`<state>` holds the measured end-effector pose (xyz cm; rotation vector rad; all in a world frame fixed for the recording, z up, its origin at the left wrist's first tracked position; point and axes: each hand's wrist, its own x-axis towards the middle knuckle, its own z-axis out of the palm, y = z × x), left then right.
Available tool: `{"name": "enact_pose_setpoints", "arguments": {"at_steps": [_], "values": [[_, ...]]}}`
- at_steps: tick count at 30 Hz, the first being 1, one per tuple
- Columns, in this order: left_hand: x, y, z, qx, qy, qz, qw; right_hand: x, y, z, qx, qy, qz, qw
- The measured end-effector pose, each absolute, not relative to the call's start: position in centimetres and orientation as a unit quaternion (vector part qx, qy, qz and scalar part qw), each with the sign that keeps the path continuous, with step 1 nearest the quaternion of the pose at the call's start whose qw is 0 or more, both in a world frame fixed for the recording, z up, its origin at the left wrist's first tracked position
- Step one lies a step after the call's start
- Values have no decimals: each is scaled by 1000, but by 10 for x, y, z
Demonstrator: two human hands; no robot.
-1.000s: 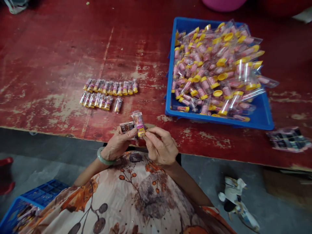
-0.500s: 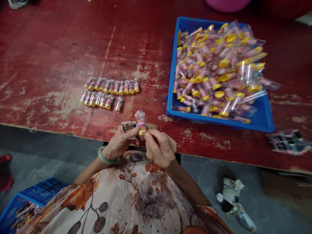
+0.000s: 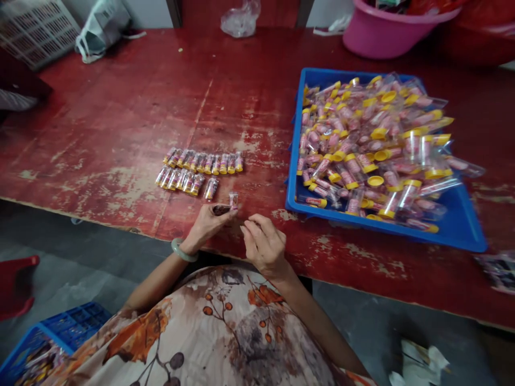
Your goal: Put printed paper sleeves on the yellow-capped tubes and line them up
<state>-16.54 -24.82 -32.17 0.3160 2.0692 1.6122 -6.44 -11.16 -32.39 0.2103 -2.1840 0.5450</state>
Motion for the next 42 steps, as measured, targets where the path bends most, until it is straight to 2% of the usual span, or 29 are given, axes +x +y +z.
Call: {"name": "enact_pose_setpoints", "arguments": {"at_steps": [4,8,14,17,18,21,23,26,28,30,31,33,35,36,38,39,42], "values": [[-185,-248,-325,139,924,340,109,-63,-108,-328,88,-874,242,412],[-190,-247,-324,127,969,209,35,-55,-104,-333,92,-879,255,391],[-206,-254,-326,133,962,231,-54,-41,-59,-315,64,-889,193,410],[-207,-255,-325,111,933,337,-63,-41,-3,-298,-25,-893,117,434],[-203,-255,-324,90,907,407,-51,-44,17,-293,-66,-907,78,409],[-184,-253,-316,19,803,594,42,-55,68,-286,-149,-960,-19,235],[-167,-251,-310,-37,696,688,201,-64,87,-288,-184,-967,-41,171],[-147,-249,-304,-137,466,769,416,-73,98,-298,-266,-953,-29,140],[-140,-250,-303,-148,393,784,457,-73,100,-303,-319,-940,6,120],[-136,-251,-304,-112,389,791,459,-69,100,-302,-348,-929,38,121],[-136,-252,-305,-89,400,792,451,-65,99,-298,-355,-922,53,149],[-135,-253,-307,-61,432,793,424,-55,88,-286,-343,-897,107,257],[-135,-251,-307,-65,454,796,395,-47,63,-273,-300,-841,250,374],[-135,-250,-306,-72,458,799,383,-45,46,-269,-268,-810,351,386],[-134,-246,-303,-81,460,805,367,-45,5,-267,-213,-739,550,326],[-134,-244,-301,-82,460,806,364,-47,-17,-269,-180,-731,612,243],[-131,-241,-296,-86,464,807,356,-58,-72,-283,-149,-725,668,79]]}}
